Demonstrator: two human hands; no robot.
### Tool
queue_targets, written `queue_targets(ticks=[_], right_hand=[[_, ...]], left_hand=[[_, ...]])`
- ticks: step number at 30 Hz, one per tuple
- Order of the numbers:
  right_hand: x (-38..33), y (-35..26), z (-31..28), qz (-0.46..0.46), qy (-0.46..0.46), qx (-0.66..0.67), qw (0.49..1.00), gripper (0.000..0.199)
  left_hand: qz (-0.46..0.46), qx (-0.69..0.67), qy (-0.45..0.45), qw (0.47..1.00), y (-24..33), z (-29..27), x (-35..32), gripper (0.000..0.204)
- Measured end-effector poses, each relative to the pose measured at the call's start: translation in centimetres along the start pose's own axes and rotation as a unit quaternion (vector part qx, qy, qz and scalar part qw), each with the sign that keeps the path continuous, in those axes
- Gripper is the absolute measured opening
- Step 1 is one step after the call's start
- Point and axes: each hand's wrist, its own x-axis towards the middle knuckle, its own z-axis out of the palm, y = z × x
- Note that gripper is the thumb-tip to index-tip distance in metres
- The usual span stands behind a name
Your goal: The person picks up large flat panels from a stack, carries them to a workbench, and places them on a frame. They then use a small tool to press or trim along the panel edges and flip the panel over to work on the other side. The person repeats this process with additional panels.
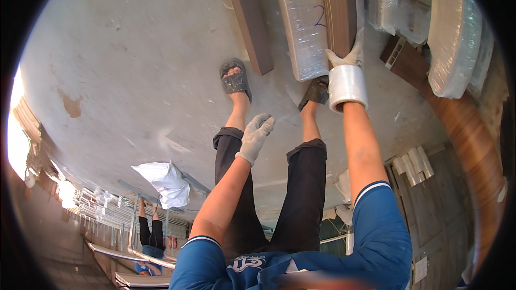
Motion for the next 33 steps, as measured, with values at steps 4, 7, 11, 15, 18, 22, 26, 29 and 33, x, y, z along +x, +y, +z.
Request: queue_targets(ticks=[4, 7, 11, 15, 18, 22, 26, 29, 33], right_hand=[[0.4, 0.7, -1.3, 0.077, -0.059, 0.0, 0.995, 0.111], [-0.4, -0.3, -4.0, 0.097, -0.078, -0.022, 0.992, 0.111], [-2.4, -3.6, -10.1, 0.082, -0.086, -0.014, 0.993, 0.114], [-5.7, -7.7, -19.0, 0.073, -0.099, -0.06, 0.991, 0.115], [-7.6, -10.8, -25.6, 0.036, -0.082, -0.071, 0.993, 0.111], [-9.1, -15.3, -32.5, 0.015, -0.063, -0.016, 0.998, 0.113], [-12.2, -21.2, -37.3, 0.039, -0.051, 0.039, 0.997, 0.108], [-14.1, -25.9, -40.2, 0.126, -0.081, -0.079, 0.986, 0.111], [-17.5, -31.6, -41.9, 0.169, -0.099, -0.102, 0.975, 0.115]], left_hand=[[0.011, 0.019, 0.011, 1.0, 1.0, 0.0, 0.1, 0.053], [0.03, 0.015, 0.011, 0.999, 3.0, 0.3, -0.9, 0.052], [0.068, -0.041, -0.001, 0.997, 9.3, 2.5, -3.8, 0.05], [0.122, -0.068, -0.017, 0.99, 19.3, 7.2, -8.1, 0.053], [0.137, -0.063, -0.083, 0.985, 27.8, 11.3, -11.1, 0.06], [0.14, -0.095, -0.192, 0.967, 41.3, 14.6, -12.8, 0.067], [0.209, -0.143, -0.188, 0.949, 58.1, 14.0, -10.1, 0.069], [0.262, -0.141, -0.161, 0.941, 70.5, 10.8, -7.0, 0.073], [0.244, -0.152, -0.079, 0.955, 83.3, 7.2, -5.9, 0.071]])
